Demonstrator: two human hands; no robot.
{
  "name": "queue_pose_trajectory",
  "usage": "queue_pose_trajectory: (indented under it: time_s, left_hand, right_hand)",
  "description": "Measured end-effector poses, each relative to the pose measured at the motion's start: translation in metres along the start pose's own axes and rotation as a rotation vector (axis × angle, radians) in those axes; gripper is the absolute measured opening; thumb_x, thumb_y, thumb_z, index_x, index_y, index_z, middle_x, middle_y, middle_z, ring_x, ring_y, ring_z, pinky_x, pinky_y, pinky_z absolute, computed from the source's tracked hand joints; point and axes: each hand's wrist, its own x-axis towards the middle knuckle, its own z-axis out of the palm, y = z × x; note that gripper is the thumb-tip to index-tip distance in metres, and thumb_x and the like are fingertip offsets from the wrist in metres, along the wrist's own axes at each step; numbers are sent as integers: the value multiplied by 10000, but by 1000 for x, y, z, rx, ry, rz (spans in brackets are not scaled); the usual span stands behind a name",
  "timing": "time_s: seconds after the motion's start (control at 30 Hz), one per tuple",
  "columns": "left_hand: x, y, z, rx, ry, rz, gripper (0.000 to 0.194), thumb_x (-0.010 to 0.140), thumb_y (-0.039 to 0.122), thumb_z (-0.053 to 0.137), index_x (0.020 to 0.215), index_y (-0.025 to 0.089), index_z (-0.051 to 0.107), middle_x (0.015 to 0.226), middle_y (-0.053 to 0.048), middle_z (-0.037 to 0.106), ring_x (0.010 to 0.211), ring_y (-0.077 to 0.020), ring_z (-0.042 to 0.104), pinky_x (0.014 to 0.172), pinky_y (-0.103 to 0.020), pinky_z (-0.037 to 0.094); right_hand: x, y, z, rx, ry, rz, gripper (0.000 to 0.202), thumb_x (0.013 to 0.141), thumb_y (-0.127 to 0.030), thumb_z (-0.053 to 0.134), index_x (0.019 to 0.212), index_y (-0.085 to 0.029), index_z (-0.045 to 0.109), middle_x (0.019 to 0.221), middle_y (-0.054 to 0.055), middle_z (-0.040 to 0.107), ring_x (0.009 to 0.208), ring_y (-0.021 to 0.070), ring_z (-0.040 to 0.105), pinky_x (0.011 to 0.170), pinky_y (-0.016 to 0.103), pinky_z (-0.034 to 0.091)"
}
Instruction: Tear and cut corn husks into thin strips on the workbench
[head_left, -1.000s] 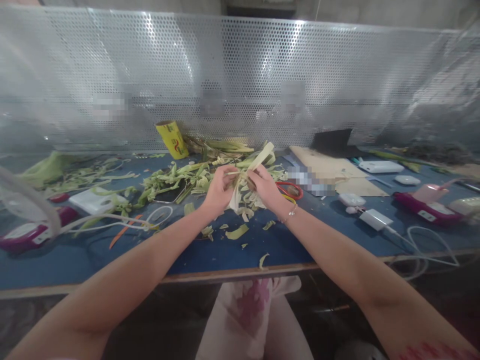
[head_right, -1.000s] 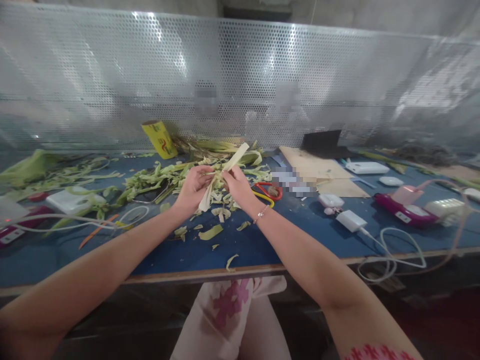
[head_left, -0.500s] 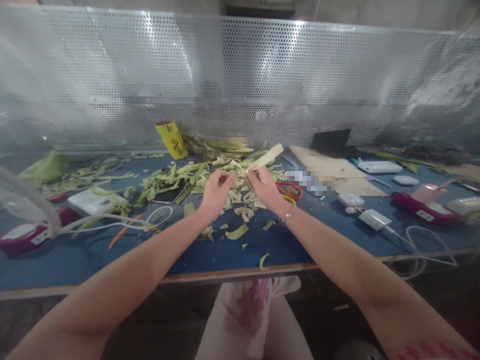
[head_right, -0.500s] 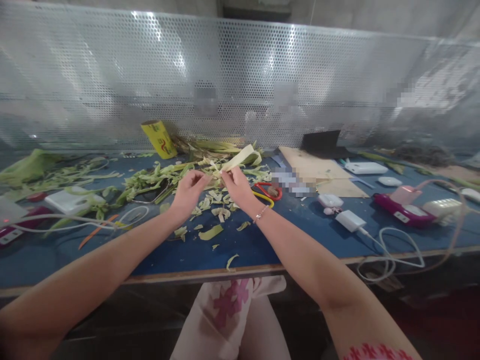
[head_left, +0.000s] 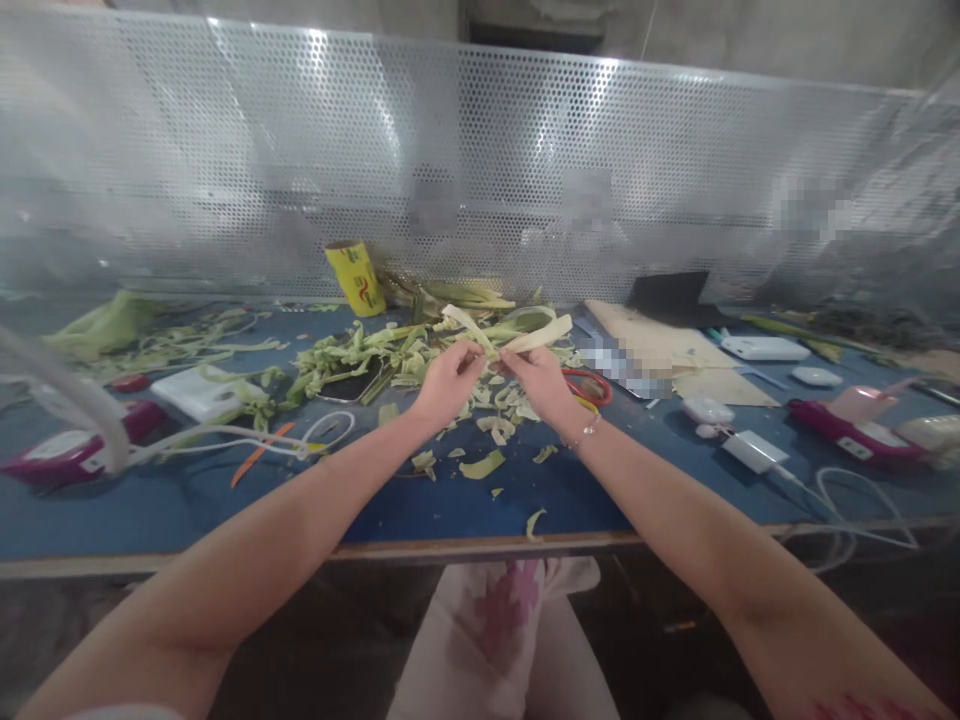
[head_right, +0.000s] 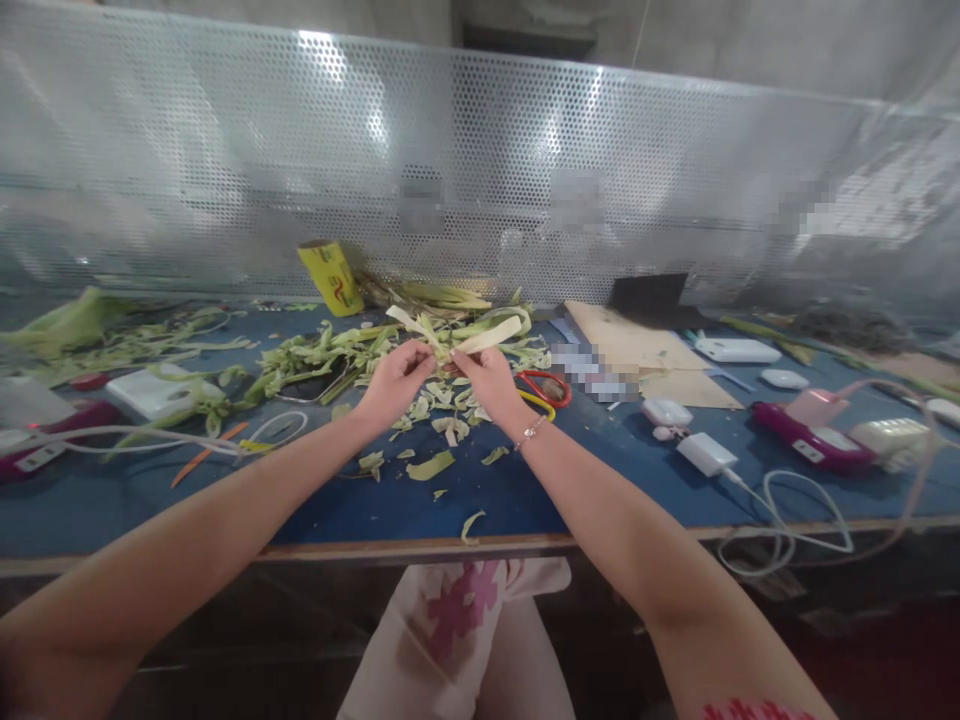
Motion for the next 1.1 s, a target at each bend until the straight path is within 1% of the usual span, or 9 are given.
queue_pose_trajectory:
  time_s: [0.13,0.3,0.5,0.63,0.73,0.8,0.83,0.97,1.1]
  left_hand:
    - [0,-4,2,31,-20,28,68,805,240,463,803,212,525,536,54,358,496,-108,357,519,-253,281]
    - [0,-5,4,24,-22,30,92,798,211,464,852,219,538,558,51,392,500,-104,363,516,-248,277]
    - [2,-6,5,-36,-16,-30,74,783,220,476,833,215,530,537,58,374,490,-102,353,514,-243,275]
    - [1,-11,6,-95,-35,-97,48,780,245,485,792,200,494,584,42,467,542,-107,439,558,-245,354]
    - [1,-12,5,-16,94,-64,68,750,232,524,772,195,471,724,2,540,679,-128,523,640,-269,426]
    - [1,-11,4,94,199,18,141,708,210,574,812,196,480,837,-26,560,787,-152,547,698,-296,453]
    - [1,-10,3,145,215,76,169,694,205,590,829,196,489,884,-39,567,837,-166,552,732,-311,460]
    - [1,-7,2,244,76,249,133,713,225,586,827,193,524,916,-54,604,919,-196,563,844,-352,445]
    - [0,-10,4,205,-13,231,108,760,245,540,849,187,526,900,-51,610,880,-184,573,802,-323,450]
  right_hand:
    - [1,1,2,111,26,78,325,621,-497,683,737,-213,575,660,20,614,708,198,625,722,382,510]
    - [2,-1,2,154,43,74,339,618,-519,684,716,-218,562,635,31,617,783,234,643,709,401,534]
    - [2,-3,2,96,47,75,310,663,-496,661,755,-214,570,668,43,628,780,235,645,726,410,535]
    - [3,-2,-2,2,66,16,267,704,-456,637,813,-221,567,778,49,654,745,214,643,747,403,523]
    - [2,-2,-4,-143,79,-33,242,745,-439,588,827,-211,574,801,53,667,721,204,644,740,383,518]
    - [0,-4,-4,-313,96,-68,227,767,-410,561,819,-191,589,771,57,671,725,209,645,731,366,507]
    - [-1,-5,-3,-406,102,-87,217,776,-390,550,809,-181,597,750,57,671,723,211,644,722,356,499]
    - [-6,-11,1,-653,94,-171,198,804,-326,518,762,-166,625,710,52,669,703,206,632,667,306,466]
    - [-9,-15,5,-677,85,-195,189,814,-301,515,739,-172,633,676,39,664,671,191,629,618,270,446]
